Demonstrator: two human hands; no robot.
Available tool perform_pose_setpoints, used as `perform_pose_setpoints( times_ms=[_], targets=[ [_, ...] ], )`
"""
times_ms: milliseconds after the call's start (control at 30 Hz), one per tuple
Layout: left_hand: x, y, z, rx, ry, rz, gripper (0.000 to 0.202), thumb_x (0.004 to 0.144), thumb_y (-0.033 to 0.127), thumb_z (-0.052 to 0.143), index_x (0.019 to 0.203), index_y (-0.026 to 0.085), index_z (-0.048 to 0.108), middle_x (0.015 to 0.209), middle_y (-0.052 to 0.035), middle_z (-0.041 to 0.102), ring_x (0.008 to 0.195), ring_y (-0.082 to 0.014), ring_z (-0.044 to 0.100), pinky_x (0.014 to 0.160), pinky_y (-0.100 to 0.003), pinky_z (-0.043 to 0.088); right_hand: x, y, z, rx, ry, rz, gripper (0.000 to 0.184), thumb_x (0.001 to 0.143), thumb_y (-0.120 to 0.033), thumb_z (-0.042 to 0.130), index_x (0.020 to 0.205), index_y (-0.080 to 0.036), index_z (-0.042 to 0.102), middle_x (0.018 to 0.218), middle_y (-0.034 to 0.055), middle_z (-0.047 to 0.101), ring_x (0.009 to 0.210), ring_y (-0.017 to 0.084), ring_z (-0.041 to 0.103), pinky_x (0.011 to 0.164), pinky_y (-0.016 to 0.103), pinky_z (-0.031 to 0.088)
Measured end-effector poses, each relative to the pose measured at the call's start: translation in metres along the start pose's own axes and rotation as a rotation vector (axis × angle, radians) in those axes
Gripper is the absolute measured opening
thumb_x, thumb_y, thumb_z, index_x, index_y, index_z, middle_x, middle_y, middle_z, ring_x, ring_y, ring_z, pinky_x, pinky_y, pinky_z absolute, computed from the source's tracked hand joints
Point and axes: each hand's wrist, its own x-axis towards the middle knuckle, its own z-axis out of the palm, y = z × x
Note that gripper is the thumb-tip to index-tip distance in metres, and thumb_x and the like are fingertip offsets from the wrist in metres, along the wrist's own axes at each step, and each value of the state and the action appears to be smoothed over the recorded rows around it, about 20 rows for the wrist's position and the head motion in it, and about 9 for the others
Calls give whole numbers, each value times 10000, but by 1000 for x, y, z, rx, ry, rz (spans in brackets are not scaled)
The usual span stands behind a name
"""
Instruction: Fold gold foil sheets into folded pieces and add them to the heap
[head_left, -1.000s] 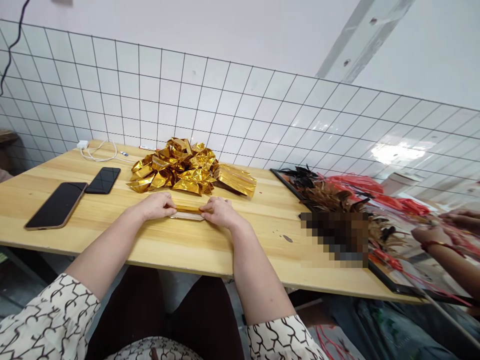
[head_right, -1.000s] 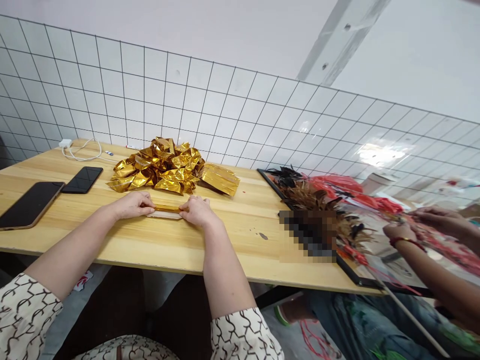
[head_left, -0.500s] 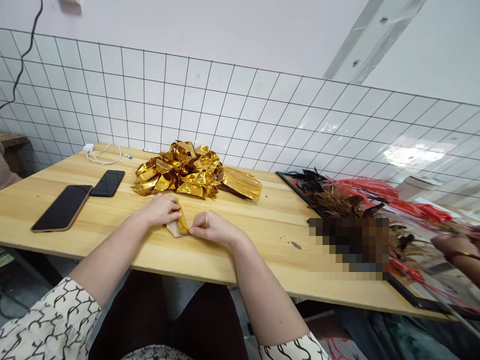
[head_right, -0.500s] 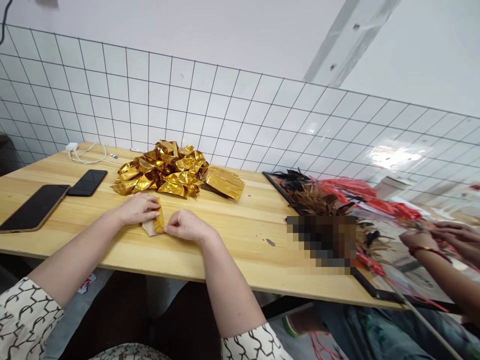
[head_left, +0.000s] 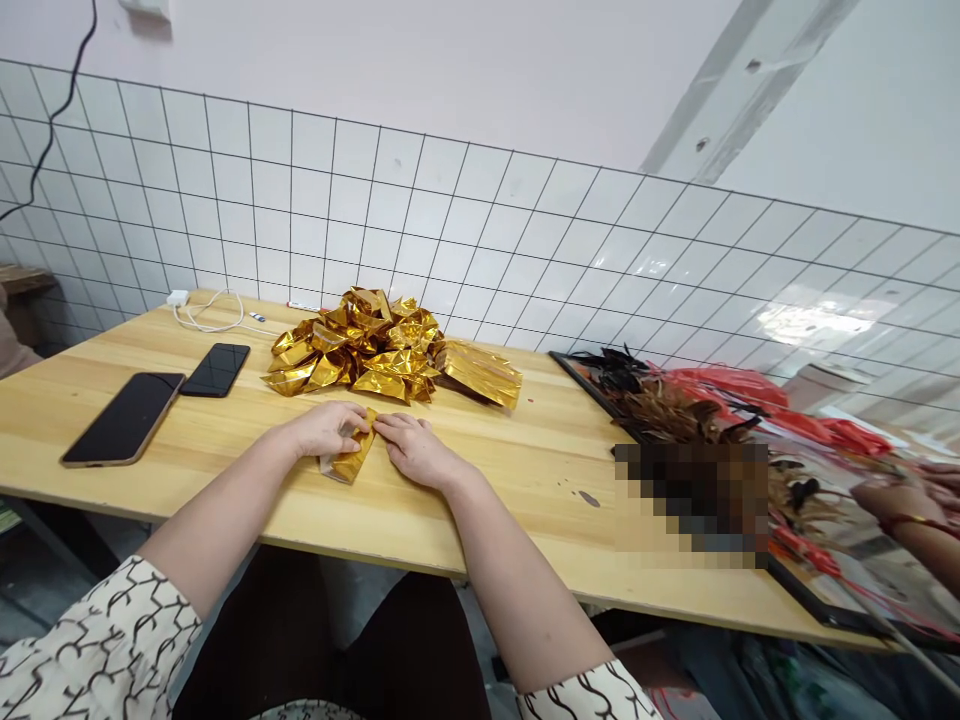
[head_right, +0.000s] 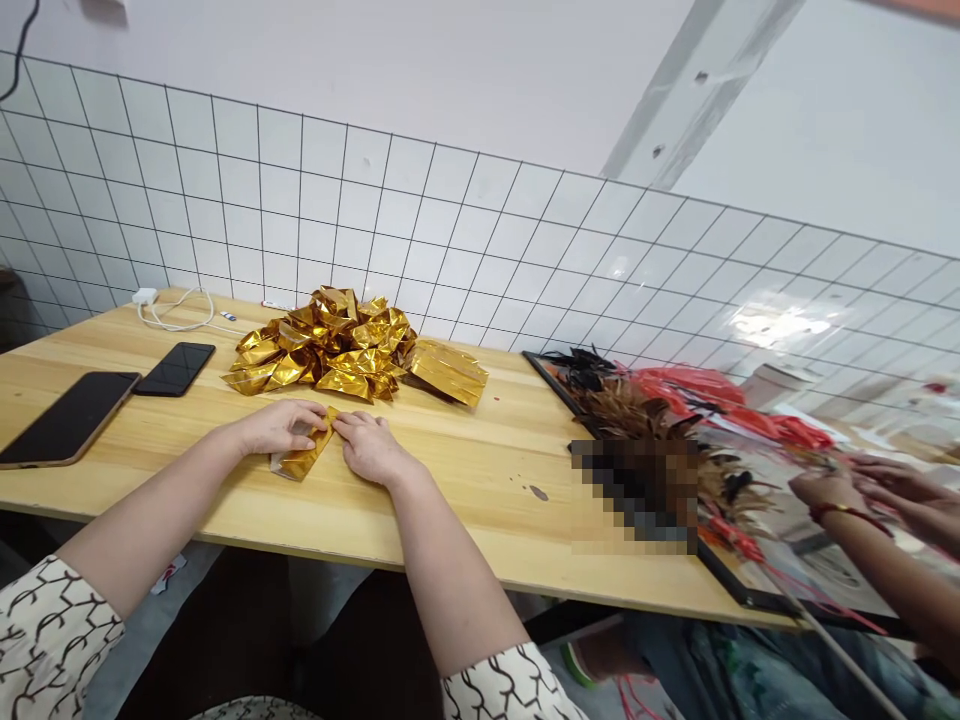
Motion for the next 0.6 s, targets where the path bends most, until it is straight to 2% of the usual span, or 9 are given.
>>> perform_pose_setpoints(
  times_ms=[167,300,467,600],
  targets=[
    [-2,-6,-7,133,70,-74,243,741,236,610,953,227,729,1093,-47,653,1060,-245,589,953,-357,457,-5,-17,-10,-176,-6,82,348,904,-179,364,1105,-152,646,1108,130,630,1056,236,476,889,395,306],
    [-3,-6,-7,255,168,-81,223,742,199,611,931,220,727,1121,-74,641,1115,-265,548,961,-397,436,-6,-26,-12,-307,0,99,341,901,-189,368,926,-120,701,992,160,643,982,250,489,855,390,290],
    [-1,2,-1,325,265,68,212,797,168,541,905,212,718,1083,-85,659,1035,-242,563,917,-406,440,-6,-30,-14,-352,-5,141,331,877,-160,383,915,-98,706,941,187,659,957,278,518,841,396,282],
    [-2,15,4,272,195,195,252,845,170,467,906,205,709,1004,-74,678,962,-206,587,883,-343,450,-7,-30,-16,-359,-12,194,327,866,-154,395,922,-90,710,921,197,669,953,285,542,834,390,286]
  ],
)
